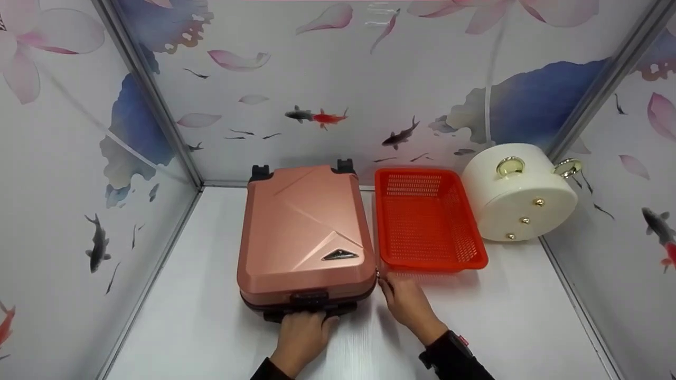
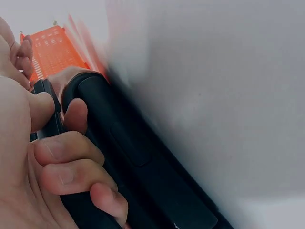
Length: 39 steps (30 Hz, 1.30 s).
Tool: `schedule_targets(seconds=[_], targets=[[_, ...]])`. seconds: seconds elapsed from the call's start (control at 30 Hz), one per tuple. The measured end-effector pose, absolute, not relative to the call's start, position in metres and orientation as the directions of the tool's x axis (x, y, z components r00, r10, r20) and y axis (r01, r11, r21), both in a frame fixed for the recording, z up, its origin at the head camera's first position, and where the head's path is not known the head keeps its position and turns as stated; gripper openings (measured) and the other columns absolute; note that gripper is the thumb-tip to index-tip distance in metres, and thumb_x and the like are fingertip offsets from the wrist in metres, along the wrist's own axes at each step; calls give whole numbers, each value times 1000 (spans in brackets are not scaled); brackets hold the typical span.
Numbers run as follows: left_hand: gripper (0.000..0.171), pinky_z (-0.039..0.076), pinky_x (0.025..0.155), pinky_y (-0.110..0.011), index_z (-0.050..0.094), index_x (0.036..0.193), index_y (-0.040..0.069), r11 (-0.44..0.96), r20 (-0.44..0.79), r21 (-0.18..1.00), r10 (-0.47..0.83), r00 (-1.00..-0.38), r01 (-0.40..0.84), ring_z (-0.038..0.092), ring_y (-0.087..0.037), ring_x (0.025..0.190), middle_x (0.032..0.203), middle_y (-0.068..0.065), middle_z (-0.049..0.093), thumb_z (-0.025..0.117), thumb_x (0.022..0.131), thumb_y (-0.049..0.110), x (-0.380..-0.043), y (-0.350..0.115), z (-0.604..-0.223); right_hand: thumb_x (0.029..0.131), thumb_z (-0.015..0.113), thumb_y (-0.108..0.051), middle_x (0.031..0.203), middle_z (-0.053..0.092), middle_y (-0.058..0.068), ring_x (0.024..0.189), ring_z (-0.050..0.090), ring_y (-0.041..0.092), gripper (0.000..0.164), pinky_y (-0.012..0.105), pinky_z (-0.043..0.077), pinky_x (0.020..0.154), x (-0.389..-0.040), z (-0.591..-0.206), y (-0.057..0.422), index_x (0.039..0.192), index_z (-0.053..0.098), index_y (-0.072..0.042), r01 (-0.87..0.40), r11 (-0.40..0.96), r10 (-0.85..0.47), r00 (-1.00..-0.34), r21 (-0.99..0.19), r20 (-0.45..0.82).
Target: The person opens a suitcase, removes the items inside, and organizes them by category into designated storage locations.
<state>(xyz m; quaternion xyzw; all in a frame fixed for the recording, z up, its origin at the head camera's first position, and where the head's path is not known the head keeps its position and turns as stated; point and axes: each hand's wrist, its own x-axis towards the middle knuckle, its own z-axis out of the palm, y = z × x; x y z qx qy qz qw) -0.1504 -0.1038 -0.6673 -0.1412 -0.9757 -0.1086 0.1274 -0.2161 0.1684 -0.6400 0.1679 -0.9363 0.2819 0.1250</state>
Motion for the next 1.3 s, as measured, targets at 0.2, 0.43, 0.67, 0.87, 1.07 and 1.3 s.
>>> schedule_targets(seconds=[0.2,0.43,0.67,0.87,1.07,1.3], targets=[[58,26,47,-36,54,63,22,942,284,165,239,-929,293,42,-18,45,52,7,41,62,107,60,-149,-100,-669,105,73,-13,70,64,-2,63,58,13,17,34,50,59,-207,-636,174,89,66,-13,-477,796,-347,-865,-374,363],[56,29,46,-38,55,64,22,930,366,137,274,-889,342,46,-22,45,52,5,44,65,105,59,-150,-104,-675,101,75,-8,61,57,-9,55,48,3,25,26,41,51,-178,-634,161,80,63,-15,-585,748,-436,-789,-314,432],[50,35,44,-42,59,68,21,916,464,62,326,-824,397,53,-26,46,53,3,50,72,102,56,-154,-111,-682,97,78,-8,58,60,-5,51,60,10,22,28,40,46,-161,-638,124,84,61,-14,-650,723,-475,-713,-233,516],[44,36,44,-42,64,69,20,914,447,105,309,-839,392,57,-26,47,55,1,56,74,102,48,-152,-105,-682,96,78,-7,60,60,-4,52,61,14,24,30,41,46,-156,-640,99,80,60,-15,-651,721,-482,-718,-238,503],[40,39,42,-38,52,60,22,930,453,87,283,-845,358,52,-17,44,52,6,54,85,83,26,-149,-98,-682,97,77,-12,64,61,-6,54,61,14,20,31,46,49,-158,-644,69,84,63,-15,-687,691,-512,-686,-226,517],[32,45,43,-40,61,64,19,931,442,101,274,-854,351,57,-20,47,56,3,60,84,86,24,-148,-96,-679,104,75,-21,70,63,-12,63,57,1,18,24,51,59,-161,-652,80,87,71,-21,-656,664,-464,-738,-359,490]])
